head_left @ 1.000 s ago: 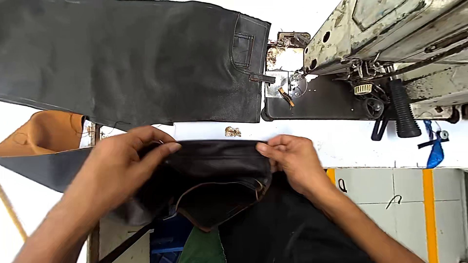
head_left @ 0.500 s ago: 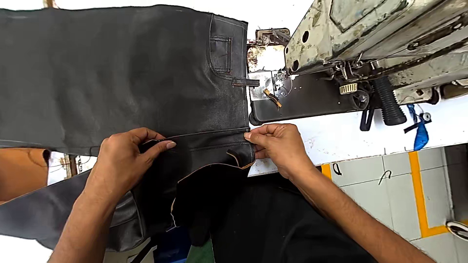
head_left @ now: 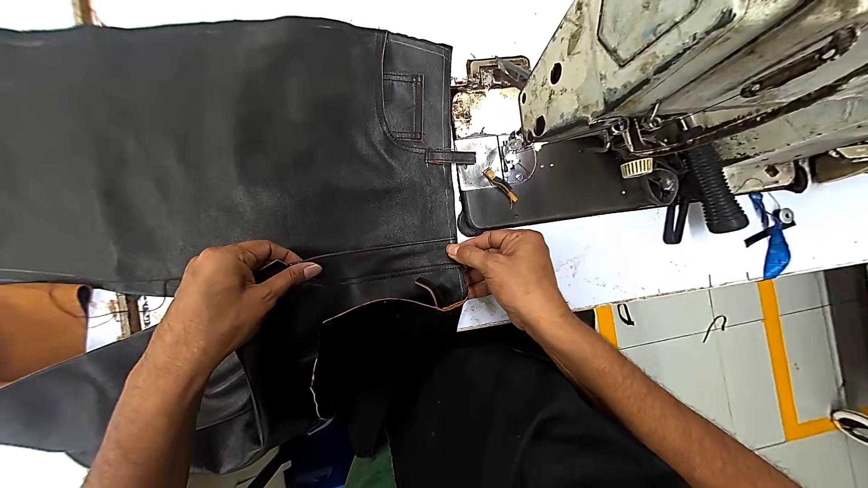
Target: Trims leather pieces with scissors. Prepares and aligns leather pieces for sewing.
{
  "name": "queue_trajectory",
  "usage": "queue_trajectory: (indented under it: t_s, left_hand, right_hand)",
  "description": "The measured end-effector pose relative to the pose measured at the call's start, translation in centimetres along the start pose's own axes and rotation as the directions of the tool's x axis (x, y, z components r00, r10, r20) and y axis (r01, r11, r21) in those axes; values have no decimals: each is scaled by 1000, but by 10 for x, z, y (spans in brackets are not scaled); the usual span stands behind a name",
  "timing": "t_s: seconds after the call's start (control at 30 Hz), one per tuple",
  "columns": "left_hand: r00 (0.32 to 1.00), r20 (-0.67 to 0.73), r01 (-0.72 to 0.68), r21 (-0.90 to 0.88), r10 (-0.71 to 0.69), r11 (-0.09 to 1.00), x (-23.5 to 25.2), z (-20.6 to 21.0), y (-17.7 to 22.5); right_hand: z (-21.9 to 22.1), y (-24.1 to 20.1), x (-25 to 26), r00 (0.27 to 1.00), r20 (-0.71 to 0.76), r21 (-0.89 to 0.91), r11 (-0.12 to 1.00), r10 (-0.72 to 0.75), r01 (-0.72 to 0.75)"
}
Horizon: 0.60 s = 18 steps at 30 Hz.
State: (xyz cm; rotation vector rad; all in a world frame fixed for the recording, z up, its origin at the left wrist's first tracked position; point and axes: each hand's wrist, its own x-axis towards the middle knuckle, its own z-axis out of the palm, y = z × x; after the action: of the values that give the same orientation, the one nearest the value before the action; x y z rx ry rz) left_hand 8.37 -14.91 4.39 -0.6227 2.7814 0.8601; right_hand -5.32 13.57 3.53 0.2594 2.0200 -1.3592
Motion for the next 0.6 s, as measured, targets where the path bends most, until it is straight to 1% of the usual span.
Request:
queue_trajectory:
  t_s: [0.3, 0.47, 0.53, 0.6]
  left_hand:
    - [1000, 18, 18, 0, -18, 1000, 3, 0, -2]
    - [1000, 16, 17, -5, -17, 1000, 3, 0, -2]
    - [1000, 19, 18, -11, -18, 1000, 3, 0, -2]
    - [1000, 16, 14, -14, -14, 1000, 3, 0, -3]
  right_hand:
    - [5, 0, 2, 999, -43, -43, 999, 30, -31]
    - [1, -9, 1, 995, -49, -142, 986, 83, -89]
    - [-2, -8, 2, 997, -64, -187, 980, 51, -62]
    - [-3, -3, 1, 988, -133, -281, 959, -74, 34]
